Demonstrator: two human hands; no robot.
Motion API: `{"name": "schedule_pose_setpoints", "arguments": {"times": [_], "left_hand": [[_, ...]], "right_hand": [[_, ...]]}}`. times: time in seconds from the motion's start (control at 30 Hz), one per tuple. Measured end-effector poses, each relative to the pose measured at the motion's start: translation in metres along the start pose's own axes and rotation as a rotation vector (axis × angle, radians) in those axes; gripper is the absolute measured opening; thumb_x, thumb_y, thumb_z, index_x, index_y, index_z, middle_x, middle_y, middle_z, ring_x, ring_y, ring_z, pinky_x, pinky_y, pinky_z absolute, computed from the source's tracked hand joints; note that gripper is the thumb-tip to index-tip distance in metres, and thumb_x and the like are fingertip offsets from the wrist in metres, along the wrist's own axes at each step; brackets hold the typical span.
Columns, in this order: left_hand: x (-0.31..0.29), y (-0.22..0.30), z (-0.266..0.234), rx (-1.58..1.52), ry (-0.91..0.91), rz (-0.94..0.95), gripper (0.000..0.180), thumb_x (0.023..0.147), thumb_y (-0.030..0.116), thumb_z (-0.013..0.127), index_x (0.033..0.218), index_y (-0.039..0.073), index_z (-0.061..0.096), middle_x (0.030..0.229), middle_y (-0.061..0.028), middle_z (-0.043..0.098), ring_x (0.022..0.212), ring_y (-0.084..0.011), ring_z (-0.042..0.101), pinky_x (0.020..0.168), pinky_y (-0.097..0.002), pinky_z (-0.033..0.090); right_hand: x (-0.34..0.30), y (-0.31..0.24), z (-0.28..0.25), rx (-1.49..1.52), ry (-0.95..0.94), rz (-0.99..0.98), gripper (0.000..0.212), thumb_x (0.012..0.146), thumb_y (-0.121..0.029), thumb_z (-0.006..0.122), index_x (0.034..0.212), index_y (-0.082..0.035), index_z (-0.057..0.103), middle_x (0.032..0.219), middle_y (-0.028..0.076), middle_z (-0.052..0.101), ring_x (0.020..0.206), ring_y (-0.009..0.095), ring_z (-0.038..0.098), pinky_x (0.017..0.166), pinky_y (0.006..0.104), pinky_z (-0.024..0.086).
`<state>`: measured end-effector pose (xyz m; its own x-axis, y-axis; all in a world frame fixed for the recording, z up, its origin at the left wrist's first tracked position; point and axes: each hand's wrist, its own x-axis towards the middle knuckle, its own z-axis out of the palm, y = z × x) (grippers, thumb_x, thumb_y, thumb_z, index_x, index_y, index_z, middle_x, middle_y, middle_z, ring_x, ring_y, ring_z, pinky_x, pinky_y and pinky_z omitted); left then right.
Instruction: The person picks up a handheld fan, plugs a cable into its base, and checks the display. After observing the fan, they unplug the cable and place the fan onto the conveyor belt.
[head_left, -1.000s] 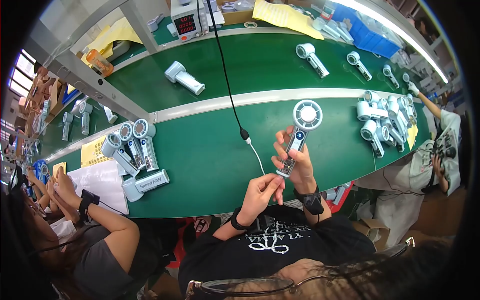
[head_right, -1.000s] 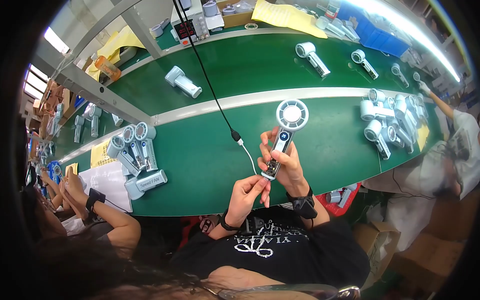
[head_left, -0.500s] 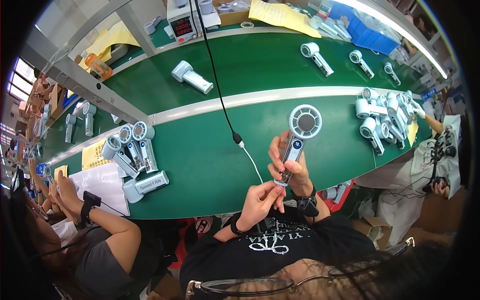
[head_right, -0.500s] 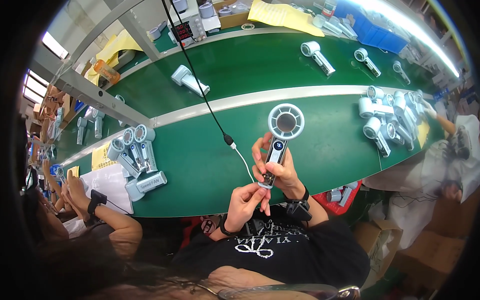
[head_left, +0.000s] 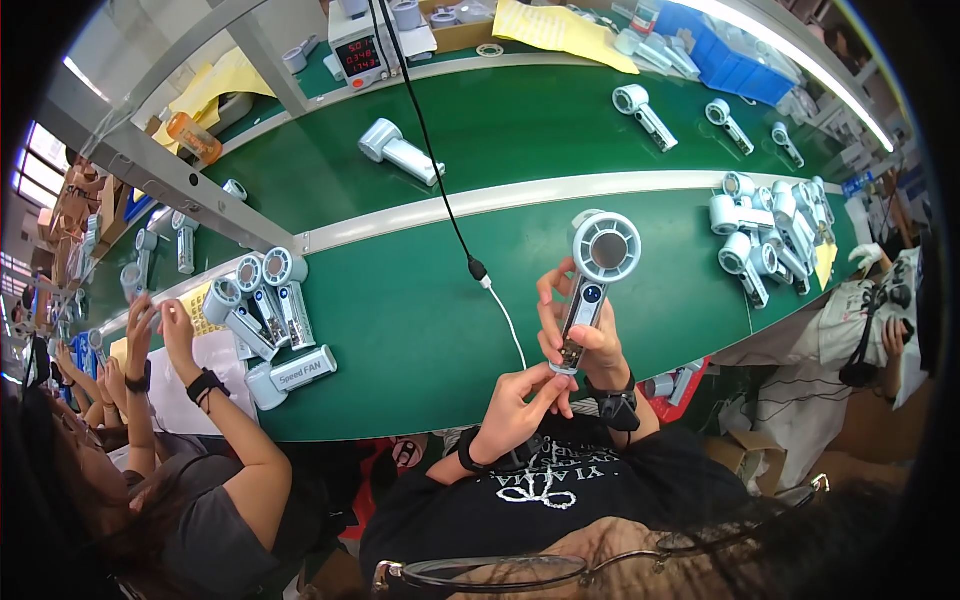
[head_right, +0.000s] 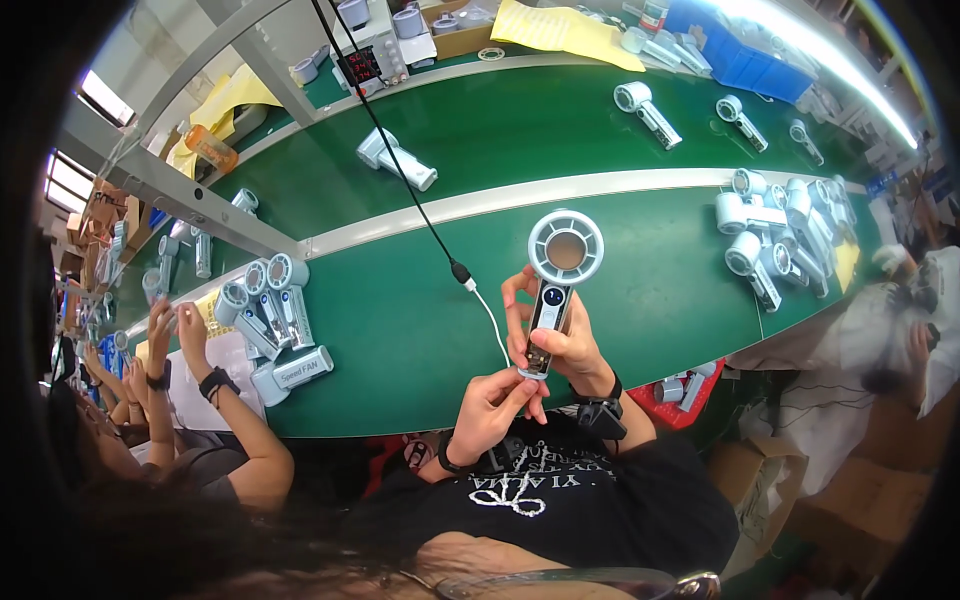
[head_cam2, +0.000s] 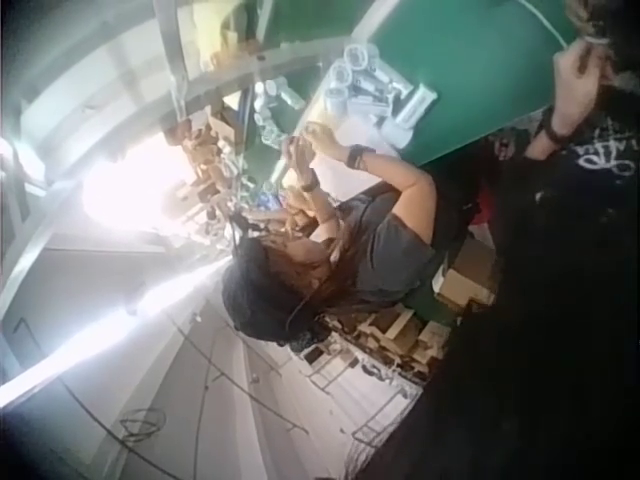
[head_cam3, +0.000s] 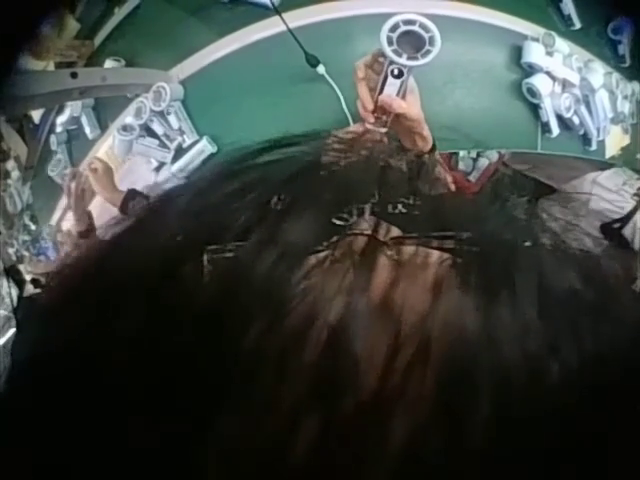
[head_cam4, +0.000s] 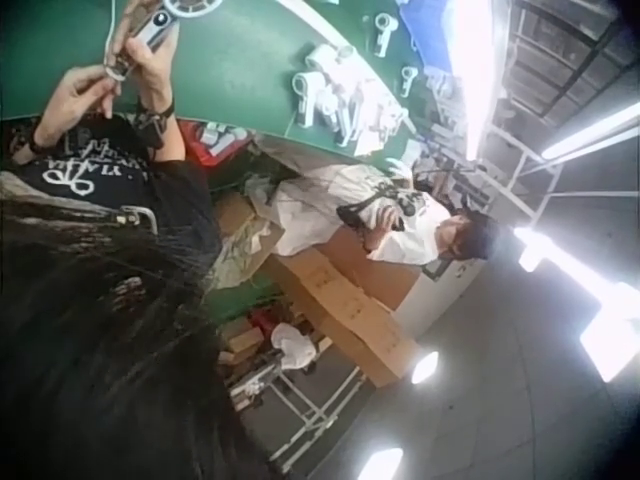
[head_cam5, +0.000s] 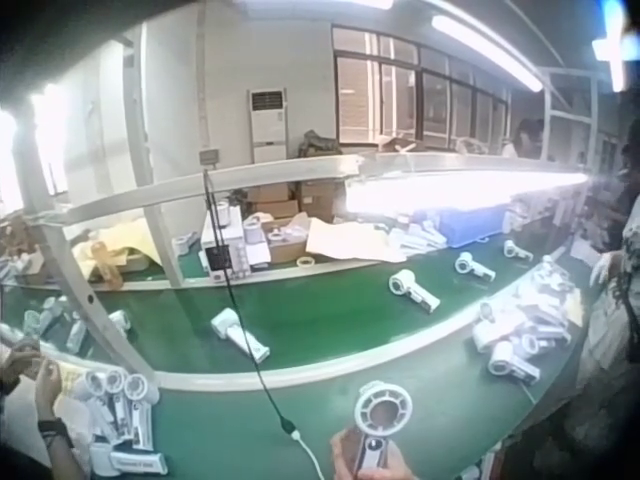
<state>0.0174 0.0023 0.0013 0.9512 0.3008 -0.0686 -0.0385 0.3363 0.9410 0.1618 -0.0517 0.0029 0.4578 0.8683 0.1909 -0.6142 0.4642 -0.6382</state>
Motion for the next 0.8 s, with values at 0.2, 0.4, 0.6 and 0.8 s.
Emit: {"name": "schedule_pose_setpoints", "arguments": {"times": [0.2, 0.4, 0.6, 0.8], "left_hand": [[0.0, 0.002, -0.001, 0.071, -0.001, 0.014, 0.018, 0.097, 0.006, 0.05, 0.09, -0.007, 0.061, 0.068, -0.0064, 0.062, 0.062, -0.0131, 0.064, 0.055, -0.0215, 0.045], [0.001, 0.003, -0.002, 0.054, 0.002, 0.01, 0.019, 0.096, 0.006, 0.051, 0.086, -0.006, 0.061, 0.067, -0.006, 0.062, 0.062, -0.0125, 0.064, 0.054, -0.0223, 0.045], [0.004, -0.003, -0.007, 0.48, 0.228, 0.247, 0.013, 0.092, 0.003, 0.056, 0.082, -0.004, 0.061, 0.064, -0.0072, 0.062, 0.057, -0.0129, 0.062, 0.05, -0.024, 0.043], [0.011, -0.003, -0.008, 0.7, 0.296, 0.358, 0.01, 0.089, 0.0, 0.057, 0.081, -0.004, 0.06, 0.064, -0.0083, 0.061, 0.053, -0.0148, 0.061, 0.049, -0.0257, 0.043]], "right_hand": [[0.0, -0.004, -0.002, -0.042, -0.013, 0.02, 0.075, 0.073, -0.012, 0.072, 0.135, -0.006, 0.03, 0.113, 0.019, 0.039, 0.068, 0.02, 0.053, 0.045, 0.0295, 0.051], [0.001, -0.004, 0.001, -0.149, 0.034, -0.038, 0.076, 0.076, -0.016, 0.072, 0.137, -0.005, 0.027, 0.119, 0.019, 0.039, 0.077, 0.022, 0.055, 0.062, 0.0417, 0.058], [-0.001, 0.001, 0.008, -0.196, 0.157, 0.033, 0.072, 0.083, -0.024, 0.068, 0.139, -0.005, 0.026, 0.115, 0.016, 0.044, 0.082, 0.022, 0.056, 0.073, 0.0488, 0.056], [0.003, -0.005, -0.008, -0.119, 0.187, 0.038, 0.054, 0.094, -0.016, 0.054, 0.138, -0.008, 0.024, 0.107, 0.013, 0.05, 0.09, 0.022, 0.059, 0.076, 0.047, 0.055]]}}
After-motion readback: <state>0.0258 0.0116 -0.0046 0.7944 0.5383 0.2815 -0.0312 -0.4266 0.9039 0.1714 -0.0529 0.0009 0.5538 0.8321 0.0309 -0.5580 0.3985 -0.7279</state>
